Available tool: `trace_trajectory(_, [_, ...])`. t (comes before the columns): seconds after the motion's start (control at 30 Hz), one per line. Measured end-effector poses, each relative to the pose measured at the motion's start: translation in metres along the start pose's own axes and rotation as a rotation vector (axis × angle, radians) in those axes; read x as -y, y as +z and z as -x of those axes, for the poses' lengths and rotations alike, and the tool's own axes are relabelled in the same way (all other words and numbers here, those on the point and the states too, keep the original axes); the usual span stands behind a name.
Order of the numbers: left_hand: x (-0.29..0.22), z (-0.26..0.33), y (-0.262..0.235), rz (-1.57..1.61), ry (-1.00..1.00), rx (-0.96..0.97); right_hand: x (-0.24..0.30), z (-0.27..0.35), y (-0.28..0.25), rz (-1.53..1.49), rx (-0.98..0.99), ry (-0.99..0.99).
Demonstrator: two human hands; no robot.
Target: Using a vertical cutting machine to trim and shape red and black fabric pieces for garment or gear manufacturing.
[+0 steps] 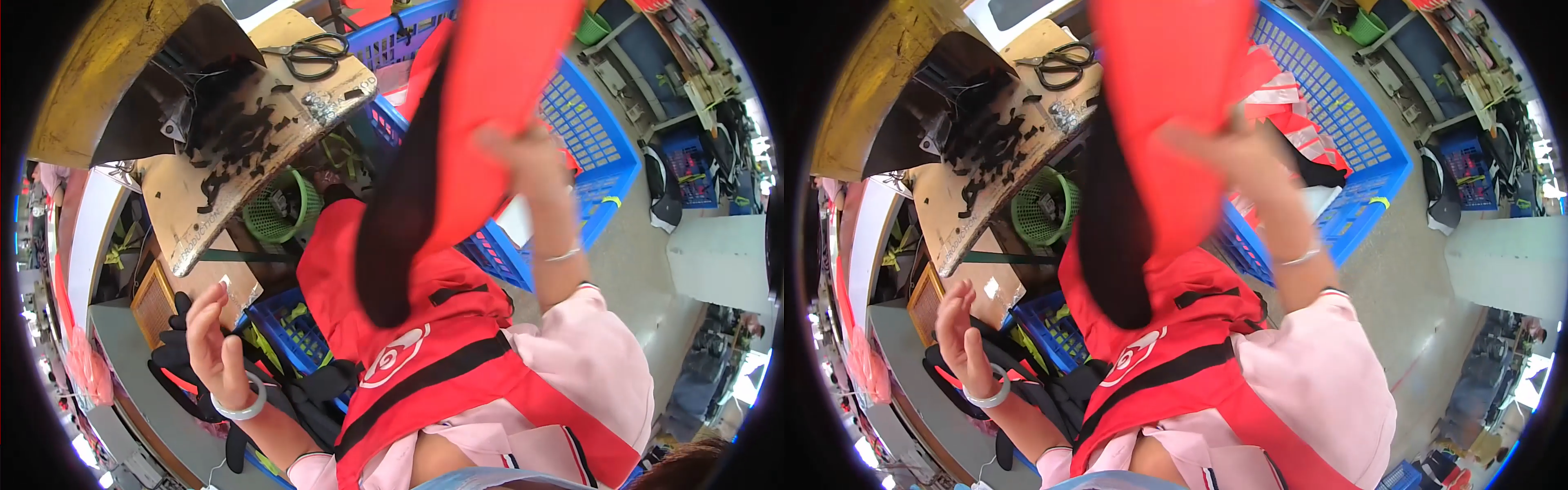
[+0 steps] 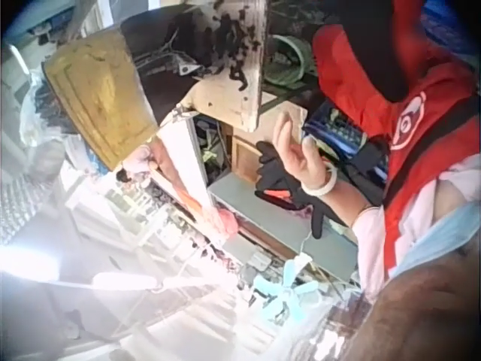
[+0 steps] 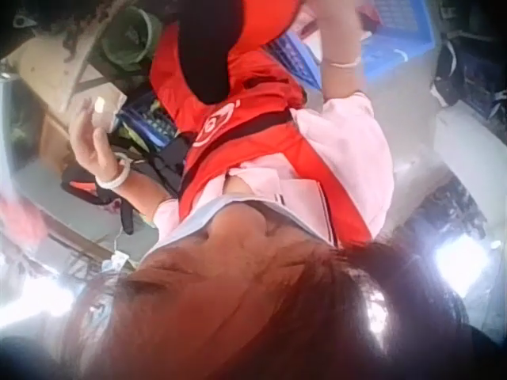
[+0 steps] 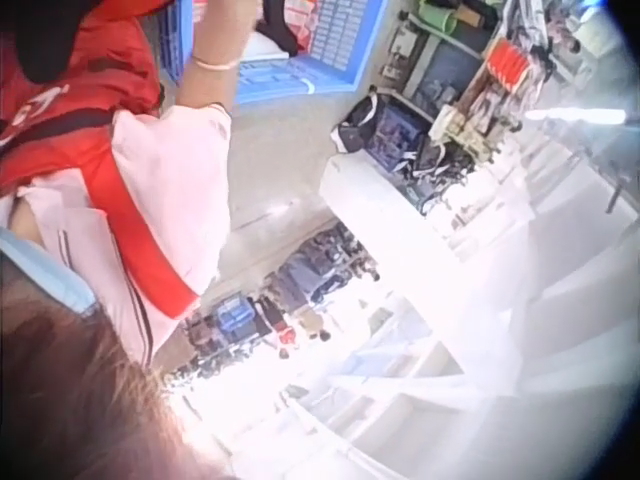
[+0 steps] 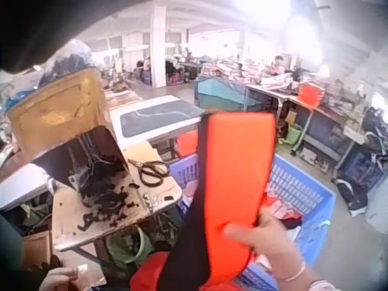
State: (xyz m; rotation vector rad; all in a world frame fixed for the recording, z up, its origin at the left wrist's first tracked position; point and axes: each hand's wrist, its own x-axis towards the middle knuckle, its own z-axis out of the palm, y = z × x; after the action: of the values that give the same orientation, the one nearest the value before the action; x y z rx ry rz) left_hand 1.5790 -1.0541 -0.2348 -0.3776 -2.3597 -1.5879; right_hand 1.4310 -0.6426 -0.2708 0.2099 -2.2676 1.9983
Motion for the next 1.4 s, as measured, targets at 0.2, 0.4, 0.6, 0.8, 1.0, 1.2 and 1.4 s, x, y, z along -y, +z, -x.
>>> trace_trajectory(0.2, [0.118, 0.151, -0.071, -0.282, -0.622, -0.263, 0.085, -0.013, -0.125, 0.290, -0.337, -0.134])
trace_trajectory(0.4, [0.166, 0.319, -0.066, -1.112, -0.902, -0.468, -0.082, -0.011, -0.175, 0.913, -0.027, -0.098])
trace_trajectory(0.6, [0.183, 0.372, -0.023, -0.911, -1.409, -0.701, -0.249, 0.072, -0.232, 1.027, 0.349, 0.336])
trace_trajectory(0.8, [0.173, 0.334, -0.003, -0.825, -1.494, -0.405, -0.216, 0.017, -0.142, 1.037, 0.499, 0.325])
trace_trajectory(1.0, [0.191, 0.375, -0.017, -0.999, -1.123, -0.691, -0.148, -0.017, -0.041, 0.979, 0.537, 0.104])
trace_trajectory(1.2, [0.126, 0.311, -0.057, -1.083, -0.811, -0.951, -0.114, 0.000, 0.074, 0.869, 0.681, -0.068])
trace_trajectory(1.4, [0.029, 0.240, -0.058, -0.611, -0.612, -1.066, -0.046, 0.085, 0.241, 0.434, 1.120, -0.493])
